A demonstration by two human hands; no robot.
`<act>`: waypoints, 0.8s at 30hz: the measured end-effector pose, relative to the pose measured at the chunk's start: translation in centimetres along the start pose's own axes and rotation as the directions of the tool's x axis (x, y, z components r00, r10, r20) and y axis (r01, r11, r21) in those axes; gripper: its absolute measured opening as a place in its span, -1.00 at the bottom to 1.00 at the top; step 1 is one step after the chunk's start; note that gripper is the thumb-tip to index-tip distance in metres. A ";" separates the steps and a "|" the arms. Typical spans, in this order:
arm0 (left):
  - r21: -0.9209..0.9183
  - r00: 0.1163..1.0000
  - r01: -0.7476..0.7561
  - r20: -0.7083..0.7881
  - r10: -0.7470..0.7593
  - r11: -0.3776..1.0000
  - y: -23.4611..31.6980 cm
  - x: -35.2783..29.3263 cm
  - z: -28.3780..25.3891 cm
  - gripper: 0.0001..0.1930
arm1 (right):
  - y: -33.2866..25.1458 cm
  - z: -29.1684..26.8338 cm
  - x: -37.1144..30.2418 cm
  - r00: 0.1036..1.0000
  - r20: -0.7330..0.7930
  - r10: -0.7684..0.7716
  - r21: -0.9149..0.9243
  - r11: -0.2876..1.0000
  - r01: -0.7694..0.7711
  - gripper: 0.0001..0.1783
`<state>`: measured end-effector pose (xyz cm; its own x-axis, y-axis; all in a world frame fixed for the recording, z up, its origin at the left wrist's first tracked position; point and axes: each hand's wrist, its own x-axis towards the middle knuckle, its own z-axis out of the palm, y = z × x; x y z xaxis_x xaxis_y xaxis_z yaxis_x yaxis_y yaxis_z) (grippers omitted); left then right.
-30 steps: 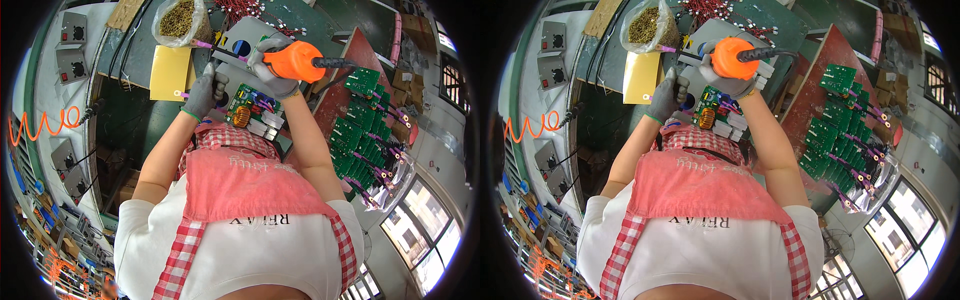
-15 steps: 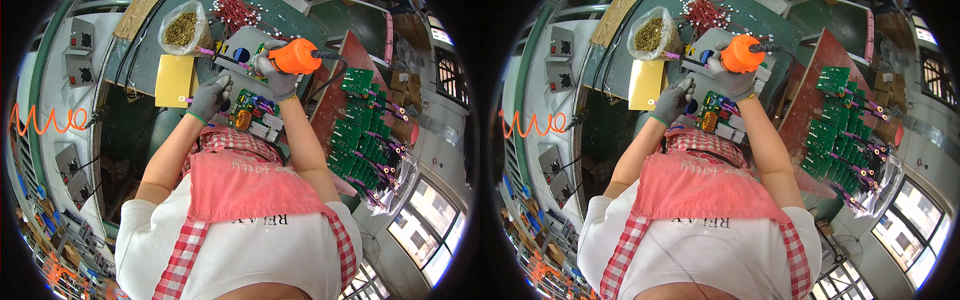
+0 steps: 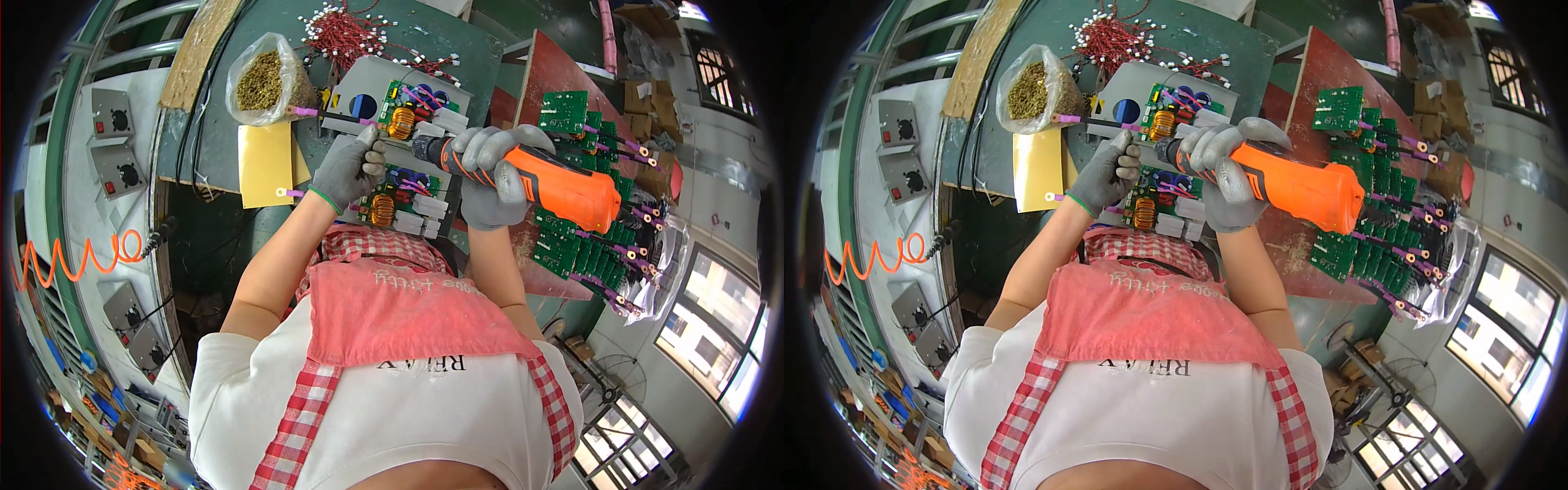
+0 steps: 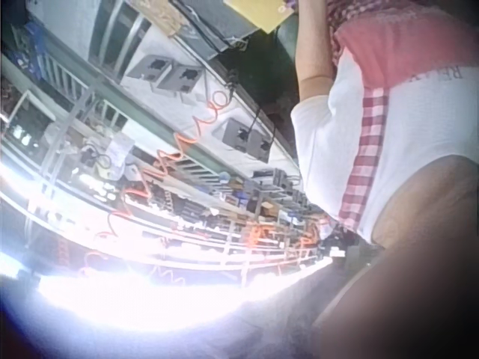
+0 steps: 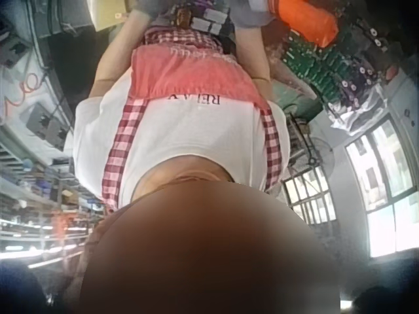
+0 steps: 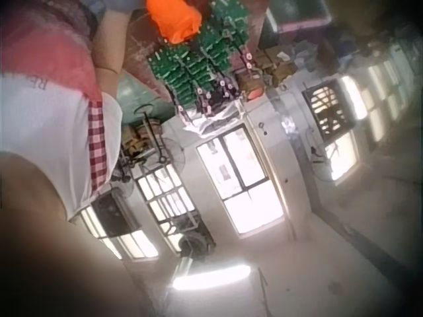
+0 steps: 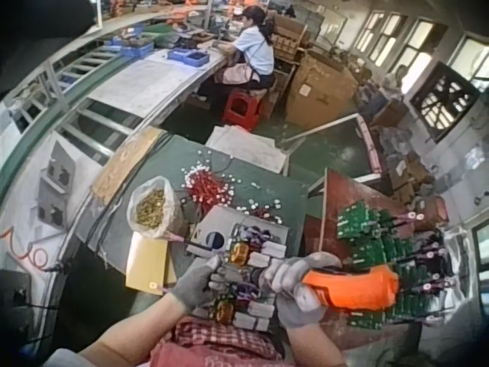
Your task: Assemble electronic components and chassis parts on a factory production line.
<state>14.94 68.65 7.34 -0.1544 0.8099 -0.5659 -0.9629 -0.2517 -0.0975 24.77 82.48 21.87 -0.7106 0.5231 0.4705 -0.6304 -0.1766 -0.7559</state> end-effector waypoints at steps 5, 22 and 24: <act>-0.002 0.996 0.085 0.012 -0.085 0.996 0.1 1.0 0.8 -0.82 | -0.2 -1.0 0.1 0.998 -0.065 -0.001 0.004 1.000 0.002 -0.45; 0.818 0.934 -0.223 0.024 0.356 0.530 2.3 2.6 5.3 -0.71 | 1.8 -10.5 5.0 0.880 -0.339 -0.331 -0.511 0.851 0.124 -0.52; 0.732 0.926 -0.277 0.031 0.375 0.623 4.0 3.6 2.7 -0.71 | 2.4 -11.5 4.7 0.884 -0.363 -0.295 -0.476 0.874 0.096 -0.50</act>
<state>9.95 72.01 7.14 -0.5111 0.6724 -0.5354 -0.7191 0.0066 0.6949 23.50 94.12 17.02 -0.3285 0.8170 0.4738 -0.4707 0.2933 -0.8321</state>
